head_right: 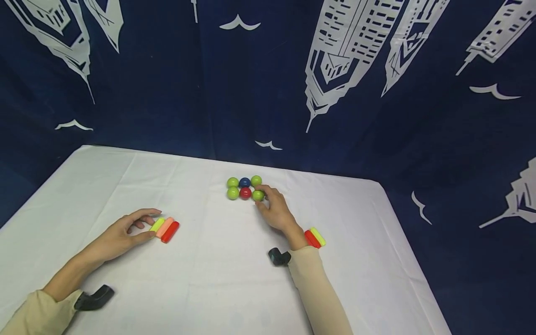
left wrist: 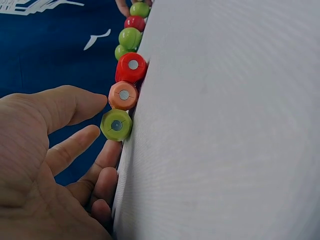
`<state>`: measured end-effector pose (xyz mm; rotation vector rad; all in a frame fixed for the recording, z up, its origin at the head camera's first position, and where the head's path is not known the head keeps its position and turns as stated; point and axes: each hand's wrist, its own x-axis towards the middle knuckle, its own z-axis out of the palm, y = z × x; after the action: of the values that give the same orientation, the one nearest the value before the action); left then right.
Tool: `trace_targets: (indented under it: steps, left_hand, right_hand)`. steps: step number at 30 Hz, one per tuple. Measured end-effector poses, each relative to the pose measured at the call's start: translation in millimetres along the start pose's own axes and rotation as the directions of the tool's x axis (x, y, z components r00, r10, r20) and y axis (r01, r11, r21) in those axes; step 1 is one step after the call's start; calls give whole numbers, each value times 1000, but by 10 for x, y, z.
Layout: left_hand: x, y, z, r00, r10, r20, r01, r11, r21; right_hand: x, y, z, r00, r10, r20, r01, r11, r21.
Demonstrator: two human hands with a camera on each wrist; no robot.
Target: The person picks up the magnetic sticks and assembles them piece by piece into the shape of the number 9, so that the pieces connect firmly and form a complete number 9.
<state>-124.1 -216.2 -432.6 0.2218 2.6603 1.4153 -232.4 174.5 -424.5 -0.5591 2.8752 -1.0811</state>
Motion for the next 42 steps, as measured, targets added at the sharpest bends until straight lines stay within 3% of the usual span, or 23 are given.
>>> trace_targets:
  steps: [9, 17, 25, 34, 42]
  left_hand:
    - [13, -9, 13, 1000, -17, -5, 17, 1000, 12]
    - [18, -3, 26, 1000, -11, -13, 11, 1000, 24]
    - [15, -5, 24, 1000, -6, -12, 6, 999, 35]
    - [25, -28, -18, 994, 96, -51, -90, 988, 122]
    - [15, -18, -18, 989, 117, -92, -103, 983, 152]
  right_hand:
    - [-49, -84, -47, 1000, 19, 22, -17, 996, -90]
    - [-272, -178, -129, 994, -66, 90, 73, 994, -77]
    - [-488, -243, -175, 985, -135, 103, 143, 987, -74]
    - [-590, -245, -161, 987, -89, 131, 102, 990, -94]
    - [-601, -238, -140, 984, -104, 143, 119, 988, -101]
